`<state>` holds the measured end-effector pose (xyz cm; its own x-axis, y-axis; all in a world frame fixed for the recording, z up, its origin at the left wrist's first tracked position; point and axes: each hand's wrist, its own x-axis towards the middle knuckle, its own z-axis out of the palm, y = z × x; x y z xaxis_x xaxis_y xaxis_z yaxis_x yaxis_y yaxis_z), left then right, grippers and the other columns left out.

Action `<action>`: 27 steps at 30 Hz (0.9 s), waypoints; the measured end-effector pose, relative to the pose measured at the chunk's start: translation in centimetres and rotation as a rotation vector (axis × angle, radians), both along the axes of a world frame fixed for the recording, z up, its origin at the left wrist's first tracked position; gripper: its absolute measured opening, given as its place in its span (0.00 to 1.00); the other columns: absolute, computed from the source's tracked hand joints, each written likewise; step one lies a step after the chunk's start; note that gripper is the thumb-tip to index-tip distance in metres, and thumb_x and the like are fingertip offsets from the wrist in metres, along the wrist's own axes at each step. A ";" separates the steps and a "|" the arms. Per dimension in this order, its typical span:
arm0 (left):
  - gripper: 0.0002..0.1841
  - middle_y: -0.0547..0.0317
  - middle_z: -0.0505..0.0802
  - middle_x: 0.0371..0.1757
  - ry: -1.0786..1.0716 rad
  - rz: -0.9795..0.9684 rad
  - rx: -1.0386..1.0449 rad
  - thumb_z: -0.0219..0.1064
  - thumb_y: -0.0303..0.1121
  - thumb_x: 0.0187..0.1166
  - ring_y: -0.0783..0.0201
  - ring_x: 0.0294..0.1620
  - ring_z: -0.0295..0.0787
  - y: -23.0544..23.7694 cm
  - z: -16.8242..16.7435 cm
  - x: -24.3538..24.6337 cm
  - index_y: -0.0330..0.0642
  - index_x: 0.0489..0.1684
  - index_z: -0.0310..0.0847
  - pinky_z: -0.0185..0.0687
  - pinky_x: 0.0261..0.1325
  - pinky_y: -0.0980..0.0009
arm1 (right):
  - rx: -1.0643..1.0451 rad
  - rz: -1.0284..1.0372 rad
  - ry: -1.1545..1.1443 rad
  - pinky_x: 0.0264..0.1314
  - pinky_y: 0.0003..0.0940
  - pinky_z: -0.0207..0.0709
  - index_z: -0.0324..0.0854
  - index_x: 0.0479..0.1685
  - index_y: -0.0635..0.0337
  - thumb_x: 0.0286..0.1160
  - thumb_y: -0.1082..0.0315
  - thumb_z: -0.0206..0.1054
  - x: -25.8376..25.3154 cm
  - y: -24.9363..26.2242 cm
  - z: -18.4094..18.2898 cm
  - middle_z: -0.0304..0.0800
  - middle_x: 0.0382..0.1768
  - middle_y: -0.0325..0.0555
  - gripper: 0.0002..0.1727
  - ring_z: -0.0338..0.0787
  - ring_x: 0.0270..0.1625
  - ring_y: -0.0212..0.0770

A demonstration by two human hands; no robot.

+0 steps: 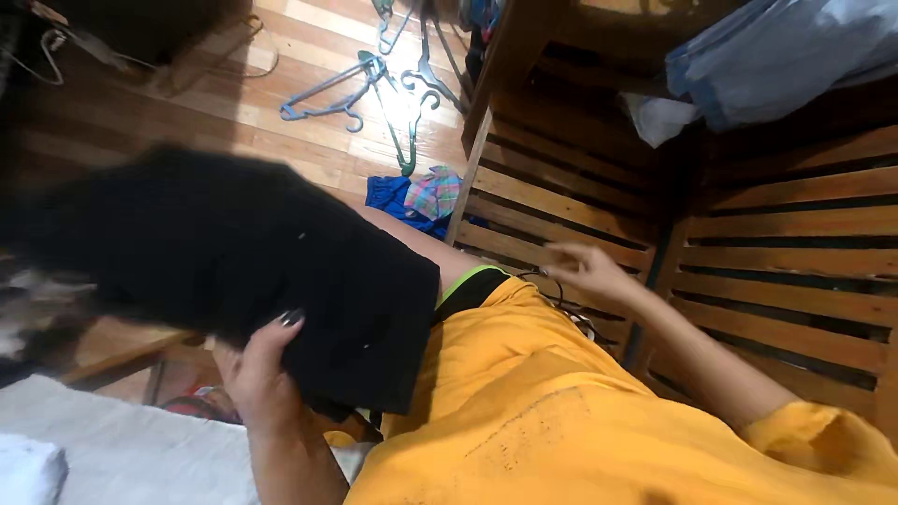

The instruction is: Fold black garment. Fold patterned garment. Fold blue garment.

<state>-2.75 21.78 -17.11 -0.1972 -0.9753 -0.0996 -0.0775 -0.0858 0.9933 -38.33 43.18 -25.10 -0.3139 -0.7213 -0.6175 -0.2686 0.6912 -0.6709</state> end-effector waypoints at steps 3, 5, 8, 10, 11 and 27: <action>0.20 0.83 0.93 0.45 -0.184 -0.436 -0.291 0.75 0.40 0.72 0.85 0.45 0.90 -0.5 3.4 -6.3 0.62 0.62 0.79 0.90 0.49 0.79 | -0.543 -0.122 -0.666 0.64 0.48 0.88 0.47 0.94 0.44 0.58 0.39 0.81 3.3 -7.5 7.3 0.74 0.82 0.45 0.61 0.84 0.75 0.48; 0.30 0.62 0.91 0.42 -0.371 -0.688 -0.573 0.76 0.40 0.62 0.69 0.39 0.90 0.8 4.5 -12.3 0.41 0.66 0.77 0.88 0.37 0.65 | -0.743 -0.112 -0.823 0.58 0.42 0.91 0.52 0.89 0.35 0.61 0.40 0.81 6.1 -9.2 9.9 0.82 0.73 0.36 0.54 0.89 0.67 0.41; 0.35 0.44 0.85 0.68 -0.453 -1.120 -0.707 0.76 0.44 0.67 0.51 0.61 0.88 4.3 3.6 -17.4 0.37 0.76 0.78 0.89 0.55 0.55 | -0.707 -0.643 -0.606 0.36 0.28 0.88 0.87 0.45 0.48 0.78 0.62 0.67 4.9 -8.7 8.9 0.93 0.34 0.34 0.05 0.91 0.34 0.27; 0.34 0.46 0.66 0.91 -0.356 -1.439 -0.547 0.66 0.49 0.81 0.48 0.89 0.64 5.7 1.5 -17.8 0.44 0.86 0.70 0.67 0.86 0.50 | -0.672 -0.768 -0.553 0.41 0.30 0.90 0.88 0.42 0.49 0.79 0.66 0.59 -0.2 -6.4 5.9 0.94 0.36 0.34 0.10 0.92 0.38 0.28; 0.31 0.50 0.65 0.93 -0.328 -1.520 -0.454 0.59 0.51 0.87 0.51 0.92 0.61 6.1 0.4 -17.6 0.45 0.86 0.70 0.59 0.90 0.51 | -0.685 -0.807 -0.548 0.39 0.29 0.89 0.89 0.38 0.48 0.77 0.67 0.57 -2.9 -4.6 4.0 0.95 0.35 0.33 0.13 0.93 0.37 0.26; 0.23 0.68 0.88 0.72 -0.599 -1.070 0.078 0.58 0.44 0.88 0.71 0.72 0.84 2.8 -12.7 -9.6 0.60 0.81 0.76 0.79 0.77 0.63 | 0.007 -1.097 0.286 0.83 0.48 0.68 0.53 0.92 0.61 0.68 0.83 0.69 -19.0 9.0 -14.5 0.65 0.86 0.60 0.47 0.70 0.85 0.51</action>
<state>-12.31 24.60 -29.84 -0.7971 -0.3376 -0.5007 -0.5878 0.2433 0.7716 -57.37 52.16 -39.63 -0.9047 0.0334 -0.4247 0.3421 0.6510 -0.6776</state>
